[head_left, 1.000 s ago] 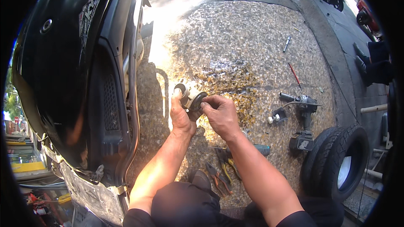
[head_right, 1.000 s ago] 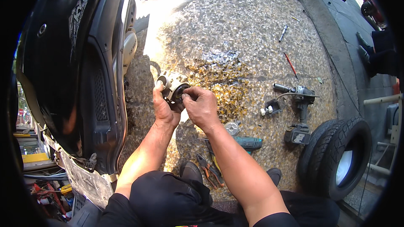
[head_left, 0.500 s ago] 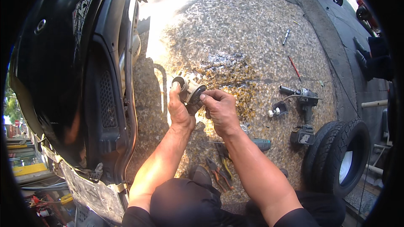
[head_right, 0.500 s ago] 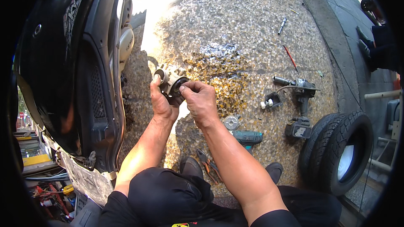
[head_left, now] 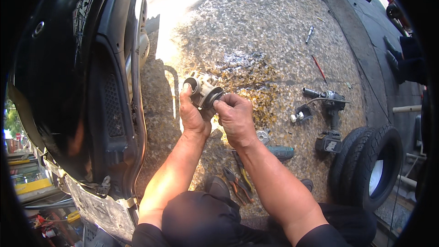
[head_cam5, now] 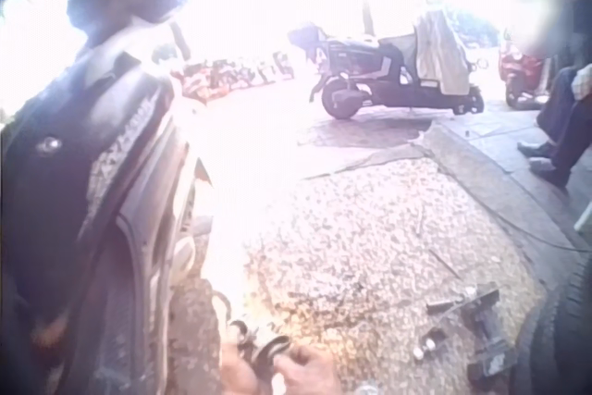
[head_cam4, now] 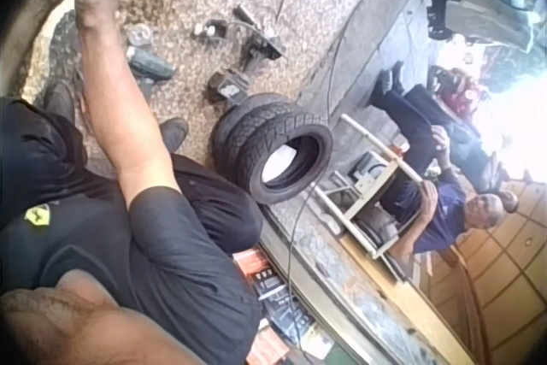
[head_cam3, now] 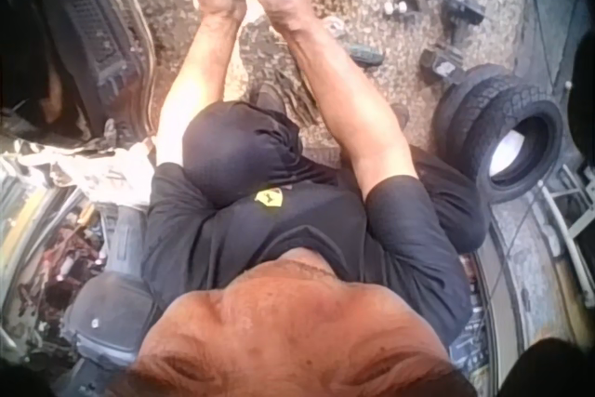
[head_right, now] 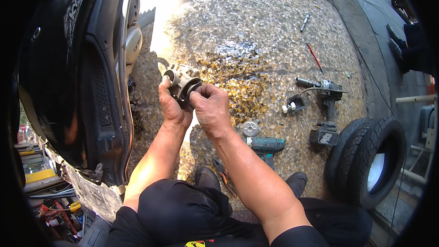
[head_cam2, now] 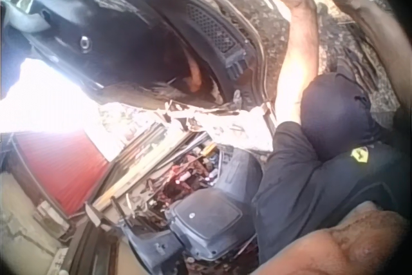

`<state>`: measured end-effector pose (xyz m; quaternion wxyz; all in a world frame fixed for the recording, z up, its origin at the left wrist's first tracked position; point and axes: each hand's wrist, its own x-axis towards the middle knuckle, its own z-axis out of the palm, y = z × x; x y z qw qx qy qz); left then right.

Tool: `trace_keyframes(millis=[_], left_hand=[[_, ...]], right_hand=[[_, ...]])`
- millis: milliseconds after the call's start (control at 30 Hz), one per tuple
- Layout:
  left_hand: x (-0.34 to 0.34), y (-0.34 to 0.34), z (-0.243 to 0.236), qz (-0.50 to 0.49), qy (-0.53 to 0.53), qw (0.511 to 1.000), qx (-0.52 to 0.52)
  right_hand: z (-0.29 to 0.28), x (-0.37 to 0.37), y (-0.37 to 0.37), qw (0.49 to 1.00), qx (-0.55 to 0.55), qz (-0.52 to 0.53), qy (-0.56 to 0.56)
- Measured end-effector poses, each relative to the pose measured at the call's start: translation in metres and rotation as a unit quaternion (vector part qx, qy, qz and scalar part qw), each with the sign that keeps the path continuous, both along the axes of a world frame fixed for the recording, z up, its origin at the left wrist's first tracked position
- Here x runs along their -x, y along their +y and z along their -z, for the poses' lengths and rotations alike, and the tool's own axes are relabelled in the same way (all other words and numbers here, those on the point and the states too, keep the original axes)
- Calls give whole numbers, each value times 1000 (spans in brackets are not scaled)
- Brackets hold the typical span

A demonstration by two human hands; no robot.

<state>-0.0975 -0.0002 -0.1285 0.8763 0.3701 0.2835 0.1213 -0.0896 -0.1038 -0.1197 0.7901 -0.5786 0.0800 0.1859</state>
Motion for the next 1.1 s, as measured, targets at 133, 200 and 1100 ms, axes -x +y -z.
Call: trace_keyframes(millis=[133, 200, 1100], left_hand=[[-5, 7, 3, -20, 6, 1000, -10], [-5, 16, 5, -25, 43, 999, -17], [8, 40, 24, 51, 130, 988, -71]], right_hand=[[-4, 10, -17, 999, 51, -12, -3], [-8, 14, -28, 999, 48, -12, -7], [-177, 89, -558, 909, 366, 185, 71]])
